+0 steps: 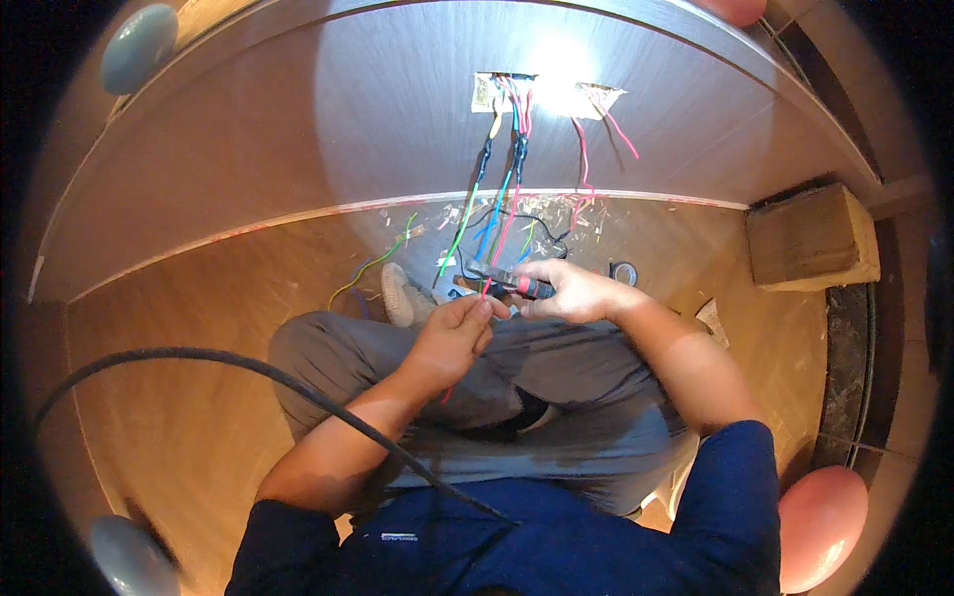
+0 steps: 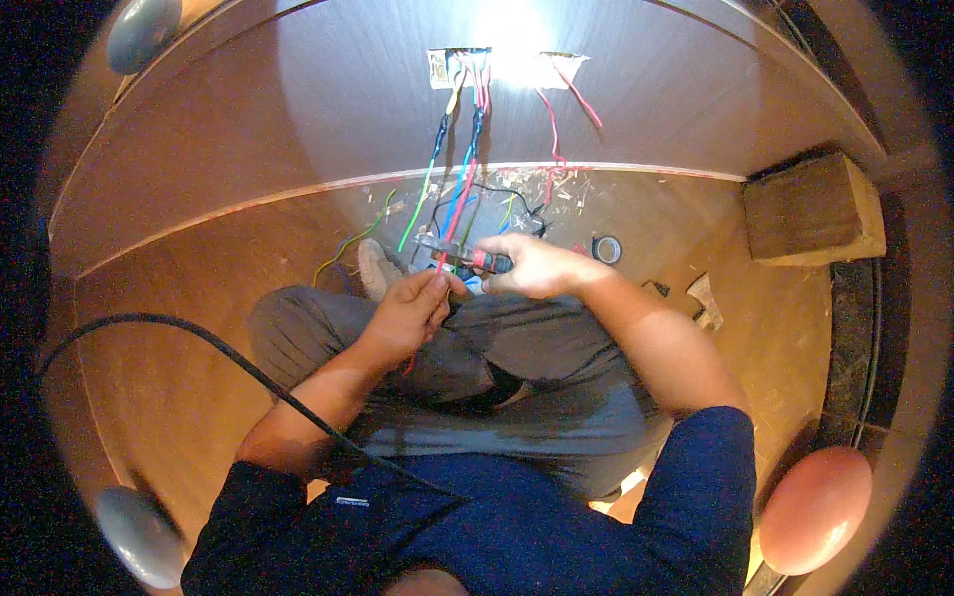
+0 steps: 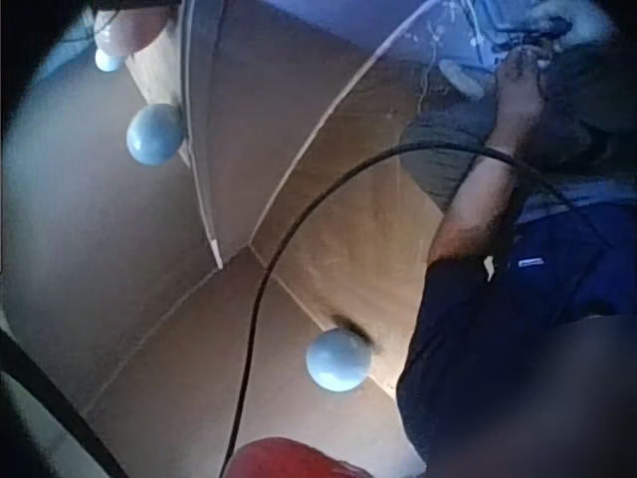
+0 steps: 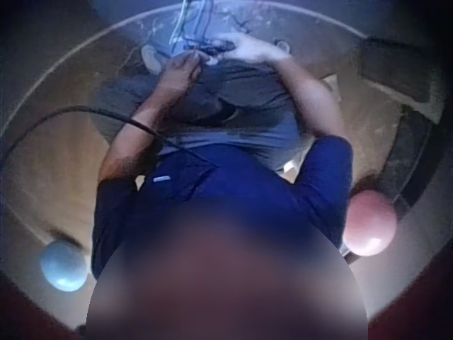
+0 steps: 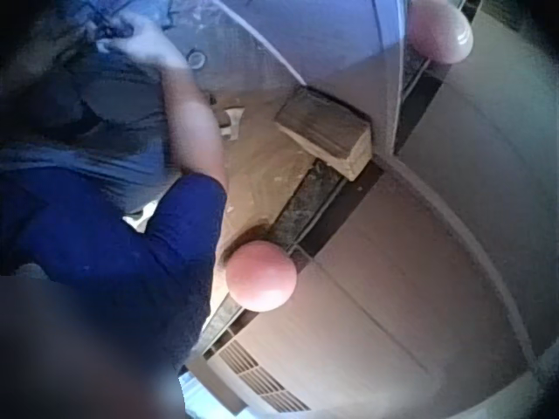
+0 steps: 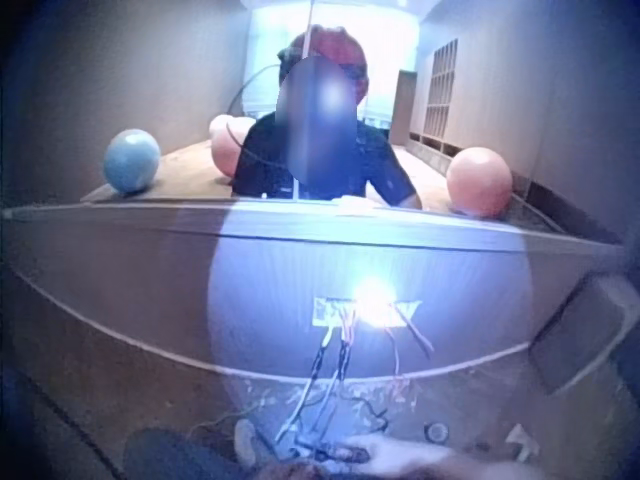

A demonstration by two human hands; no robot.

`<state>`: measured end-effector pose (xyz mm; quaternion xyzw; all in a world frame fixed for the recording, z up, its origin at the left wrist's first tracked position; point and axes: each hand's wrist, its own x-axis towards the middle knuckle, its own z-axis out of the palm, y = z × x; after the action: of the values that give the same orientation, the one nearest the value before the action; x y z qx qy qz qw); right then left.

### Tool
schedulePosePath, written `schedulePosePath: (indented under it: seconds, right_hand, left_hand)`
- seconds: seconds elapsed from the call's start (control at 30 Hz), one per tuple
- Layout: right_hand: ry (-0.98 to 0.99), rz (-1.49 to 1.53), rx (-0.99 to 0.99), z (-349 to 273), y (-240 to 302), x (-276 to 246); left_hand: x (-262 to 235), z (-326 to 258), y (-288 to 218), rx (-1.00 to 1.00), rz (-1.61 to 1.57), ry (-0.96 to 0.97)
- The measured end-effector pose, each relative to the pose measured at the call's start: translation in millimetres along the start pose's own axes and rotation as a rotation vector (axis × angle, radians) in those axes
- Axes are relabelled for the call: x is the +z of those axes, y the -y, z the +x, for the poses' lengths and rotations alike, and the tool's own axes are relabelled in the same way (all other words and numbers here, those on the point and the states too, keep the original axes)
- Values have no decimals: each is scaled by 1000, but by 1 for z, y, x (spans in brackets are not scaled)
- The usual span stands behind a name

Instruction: The person sits on the floor and works on exposed electrical wiring in a wall opening. They use electrical tape to insulate wire connections and use pliers to strip and adjust wires.

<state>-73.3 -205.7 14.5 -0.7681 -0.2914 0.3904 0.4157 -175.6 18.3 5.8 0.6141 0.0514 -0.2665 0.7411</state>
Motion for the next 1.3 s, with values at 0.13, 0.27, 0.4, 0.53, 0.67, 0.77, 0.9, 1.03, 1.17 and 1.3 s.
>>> schedulePosePath:
  seconds: [0.13,0.27,0.4,0.53,0.67,0.77,0.9,1.03,1.17,1.3]
  right_hand:
    - [-123,-193,100,-5,9,3]
    - [-283,-604,267,-17,15,0]
    - [-140,-364,223,-27,2,-13]
    - [-25,-234,135,-32,-9,-19]
    - [129,-278,171,-33,0,-17]
    - [261,-371,284,-43,12,-20]
    - [285,-277,204,-72,24,-25]
    - [-167,503,-29,-103,38,-19]
    - [-185,698,-336,-98,57,-10]
    - [117,400,208,-66,60,-9]
  left_hand:
    - [0,0,-6,-126,-55,-43]
    - [3,-17,-23,-276,-143,41]
    - [-18,-35,-51,-63,-241,-218]
    - [-75,-1,-73,278,-281,-440]
    - [-97,67,-66,247,70,-404]
    - [-80,96,-67,481,503,-270]
    - [-40,109,-73,-51,210,151]
    - [-23,107,-68,-43,35,236]
    - [-31,108,-66,-81,-106,289]
    - [-36,107,-71,-104,-164,355]
